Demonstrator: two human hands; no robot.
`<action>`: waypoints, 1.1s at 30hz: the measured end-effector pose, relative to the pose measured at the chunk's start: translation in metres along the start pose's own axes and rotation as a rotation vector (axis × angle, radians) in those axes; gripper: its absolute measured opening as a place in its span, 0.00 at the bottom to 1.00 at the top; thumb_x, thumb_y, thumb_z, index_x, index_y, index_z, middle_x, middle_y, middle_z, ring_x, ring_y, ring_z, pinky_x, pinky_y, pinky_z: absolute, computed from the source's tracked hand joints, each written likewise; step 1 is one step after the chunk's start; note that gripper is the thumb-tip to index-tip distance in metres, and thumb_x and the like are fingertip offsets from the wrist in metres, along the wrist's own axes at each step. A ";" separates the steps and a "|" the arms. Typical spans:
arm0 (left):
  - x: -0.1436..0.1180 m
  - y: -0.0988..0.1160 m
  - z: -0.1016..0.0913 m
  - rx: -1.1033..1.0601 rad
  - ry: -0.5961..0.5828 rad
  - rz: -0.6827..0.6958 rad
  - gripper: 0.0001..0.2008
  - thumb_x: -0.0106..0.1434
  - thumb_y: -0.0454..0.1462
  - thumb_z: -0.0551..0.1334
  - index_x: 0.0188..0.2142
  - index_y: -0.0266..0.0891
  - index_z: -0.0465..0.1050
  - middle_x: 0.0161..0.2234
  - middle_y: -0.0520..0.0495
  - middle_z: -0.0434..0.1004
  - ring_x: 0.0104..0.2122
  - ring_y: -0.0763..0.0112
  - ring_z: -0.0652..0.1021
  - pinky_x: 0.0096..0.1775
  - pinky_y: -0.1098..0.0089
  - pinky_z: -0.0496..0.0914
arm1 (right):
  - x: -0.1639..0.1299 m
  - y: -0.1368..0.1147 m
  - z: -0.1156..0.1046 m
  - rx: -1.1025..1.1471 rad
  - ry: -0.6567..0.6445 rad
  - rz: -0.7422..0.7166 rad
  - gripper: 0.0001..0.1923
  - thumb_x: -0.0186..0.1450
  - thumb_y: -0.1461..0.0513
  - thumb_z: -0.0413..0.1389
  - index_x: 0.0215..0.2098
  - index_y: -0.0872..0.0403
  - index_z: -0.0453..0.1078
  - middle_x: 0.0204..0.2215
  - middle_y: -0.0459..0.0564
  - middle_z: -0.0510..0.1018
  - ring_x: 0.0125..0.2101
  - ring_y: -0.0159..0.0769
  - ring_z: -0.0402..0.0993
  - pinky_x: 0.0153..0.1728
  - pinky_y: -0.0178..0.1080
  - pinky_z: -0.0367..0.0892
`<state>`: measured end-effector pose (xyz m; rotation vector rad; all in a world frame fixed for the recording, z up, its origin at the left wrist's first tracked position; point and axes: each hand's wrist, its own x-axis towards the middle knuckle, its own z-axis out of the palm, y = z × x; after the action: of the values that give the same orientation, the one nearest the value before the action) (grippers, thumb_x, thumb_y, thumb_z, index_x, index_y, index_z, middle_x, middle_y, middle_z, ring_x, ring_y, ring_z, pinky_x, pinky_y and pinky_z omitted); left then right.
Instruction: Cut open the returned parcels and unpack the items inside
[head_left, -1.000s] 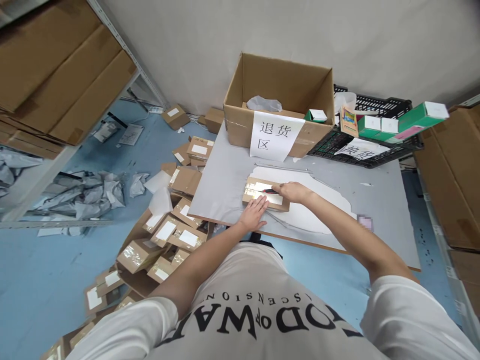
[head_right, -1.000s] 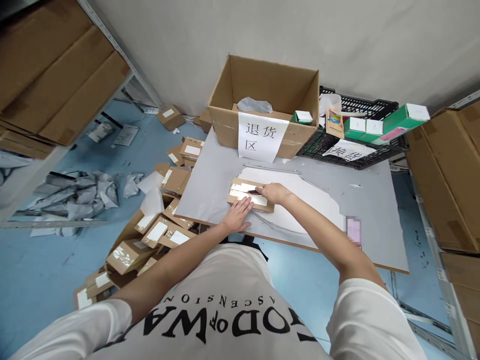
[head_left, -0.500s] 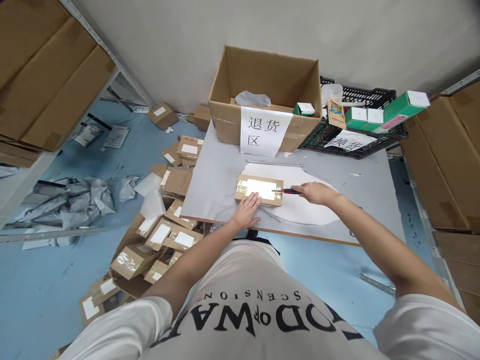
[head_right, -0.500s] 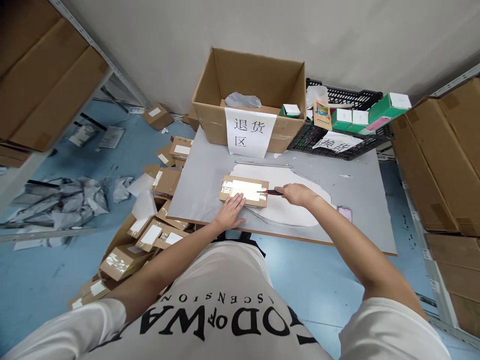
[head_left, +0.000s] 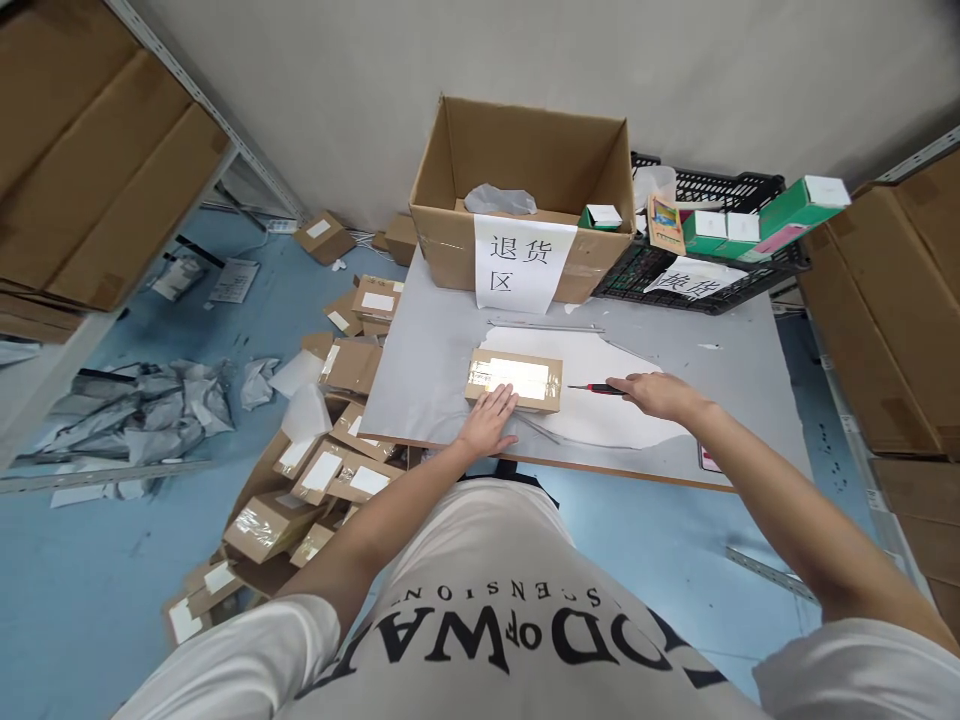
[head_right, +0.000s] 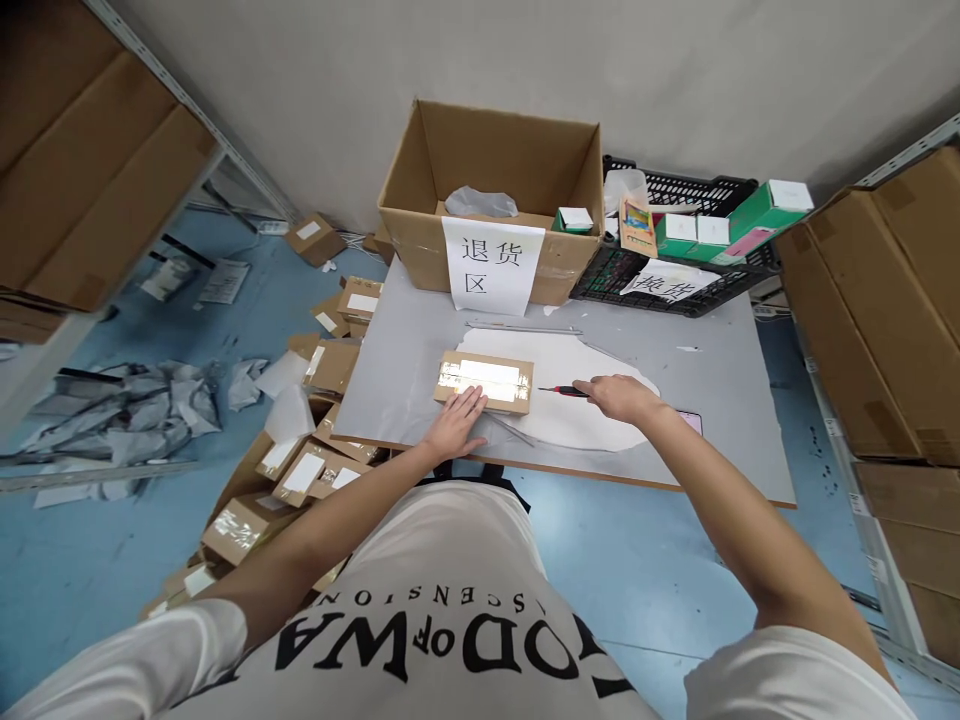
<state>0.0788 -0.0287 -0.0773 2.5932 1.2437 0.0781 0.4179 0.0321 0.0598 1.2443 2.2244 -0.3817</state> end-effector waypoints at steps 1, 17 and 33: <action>0.000 0.000 0.000 0.001 0.003 0.001 0.43 0.59 0.52 0.55 0.65 0.32 0.41 0.66 0.37 0.40 0.65 0.56 0.42 0.61 0.55 0.44 | -0.004 0.003 0.001 0.011 0.012 0.009 0.23 0.67 0.61 0.45 0.60 0.48 0.58 0.42 0.56 0.76 0.38 0.43 0.74 0.33 0.39 0.63; -0.002 0.000 0.001 -0.022 0.009 0.011 0.44 0.58 0.51 0.57 0.65 0.33 0.40 0.66 0.36 0.40 0.65 0.55 0.41 0.61 0.54 0.43 | 0.067 -0.068 -0.034 0.094 0.159 -0.209 0.24 0.68 0.59 0.45 0.62 0.50 0.55 0.48 0.56 0.74 0.41 0.43 0.74 0.36 0.38 0.63; -0.001 0.000 0.004 -0.038 0.000 -0.002 0.44 0.58 0.52 0.57 0.65 0.32 0.41 0.66 0.37 0.39 0.65 0.56 0.40 0.61 0.53 0.42 | 0.106 -0.105 -0.048 0.188 0.179 -0.262 0.24 0.69 0.59 0.44 0.63 0.48 0.53 0.51 0.55 0.73 0.46 0.42 0.72 0.39 0.37 0.64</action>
<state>0.0788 -0.0309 -0.0806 2.5602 1.2326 0.1006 0.2692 0.0737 0.0331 1.1179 2.5646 -0.6145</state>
